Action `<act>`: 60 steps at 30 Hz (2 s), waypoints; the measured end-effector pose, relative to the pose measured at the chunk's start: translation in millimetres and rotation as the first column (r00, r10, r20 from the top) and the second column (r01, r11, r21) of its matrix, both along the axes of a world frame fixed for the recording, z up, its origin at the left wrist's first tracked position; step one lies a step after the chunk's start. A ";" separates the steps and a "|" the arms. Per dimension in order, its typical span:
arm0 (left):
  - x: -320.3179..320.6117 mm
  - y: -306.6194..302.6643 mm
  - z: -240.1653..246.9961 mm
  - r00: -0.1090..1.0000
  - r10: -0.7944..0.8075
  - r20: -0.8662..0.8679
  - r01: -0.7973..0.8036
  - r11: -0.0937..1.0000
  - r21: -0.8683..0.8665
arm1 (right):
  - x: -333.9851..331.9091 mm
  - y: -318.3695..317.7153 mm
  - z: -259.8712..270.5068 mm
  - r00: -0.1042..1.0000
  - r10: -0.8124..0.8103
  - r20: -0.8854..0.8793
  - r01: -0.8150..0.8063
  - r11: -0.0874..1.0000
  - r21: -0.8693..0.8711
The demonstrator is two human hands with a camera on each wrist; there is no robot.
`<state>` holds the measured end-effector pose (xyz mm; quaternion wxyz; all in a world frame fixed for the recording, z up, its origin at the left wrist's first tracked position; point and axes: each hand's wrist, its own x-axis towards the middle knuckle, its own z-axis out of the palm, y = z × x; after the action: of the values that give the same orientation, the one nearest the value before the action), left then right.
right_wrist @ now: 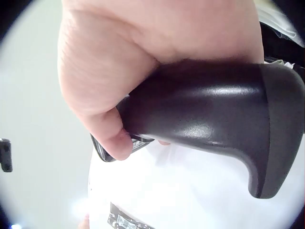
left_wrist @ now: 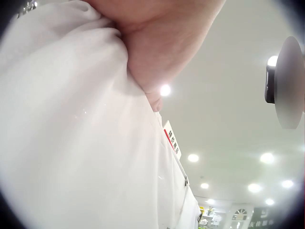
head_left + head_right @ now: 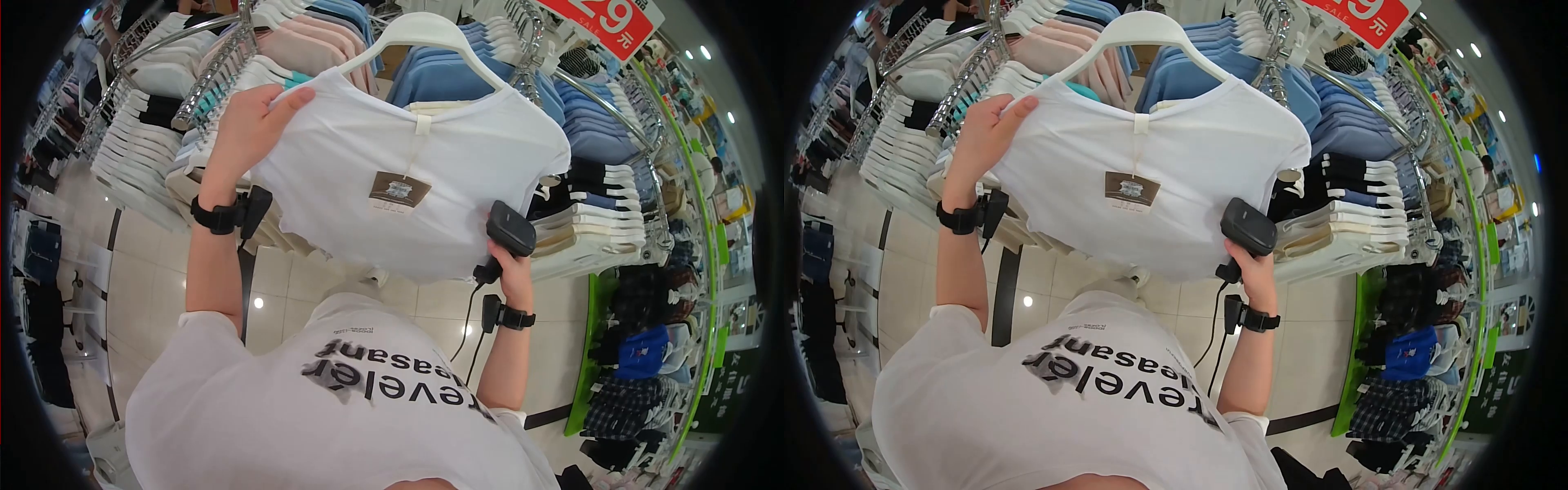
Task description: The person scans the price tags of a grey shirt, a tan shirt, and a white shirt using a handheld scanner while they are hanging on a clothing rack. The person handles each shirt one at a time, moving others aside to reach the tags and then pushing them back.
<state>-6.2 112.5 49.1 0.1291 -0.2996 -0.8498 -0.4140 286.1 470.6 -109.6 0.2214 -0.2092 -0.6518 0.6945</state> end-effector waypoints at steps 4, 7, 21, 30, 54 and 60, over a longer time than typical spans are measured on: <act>2.5 5.9 4.6 1.000 -0.017 0.006 0.017 1.000 0.000 | 8.1 -0.9 3.2 0.997 -0.071 -0.001 0.071 0.995 0.068; -1.2 4.8 2.8 1.000 -0.027 -0.014 0.027 1.000 -0.002 | 11.9 -3.8 2.1 0.995 -0.098 0.031 0.092 0.984 0.151; -6.7 5.0 -3.2 1.000 0.003 -0.014 -0.003 1.000 -0.015 | -26.1 -92.7 22.7 0.997 0.018 -0.078 0.005 0.957 0.289; -5.2 4.3 -1.3 0.998 0.041 0.042 -0.039 0.998 -0.054 | -44.8 -111.9 18.9 0.992 0.109 -0.058 -0.070 0.880 0.469; -2.9 -0.7 -1.5 0.999 0.043 -0.014 -0.044 0.997 -0.060 | -36.5 -94.0 13.9 0.981 -0.057 -0.187 0.133 0.893 0.431; -0.8 -8.9 -6.1 0.997 -0.009 0.071 0.012 0.999 -0.030 | -15.4 -60.5 40.0 0.960 -0.179 -0.216 0.262 0.848 0.460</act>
<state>-7.1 103.6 43.0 0.0921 -0.2911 -0.8586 -0.4118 270.6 410.1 -69.6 0.3981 -0.1627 -0.7557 0.4939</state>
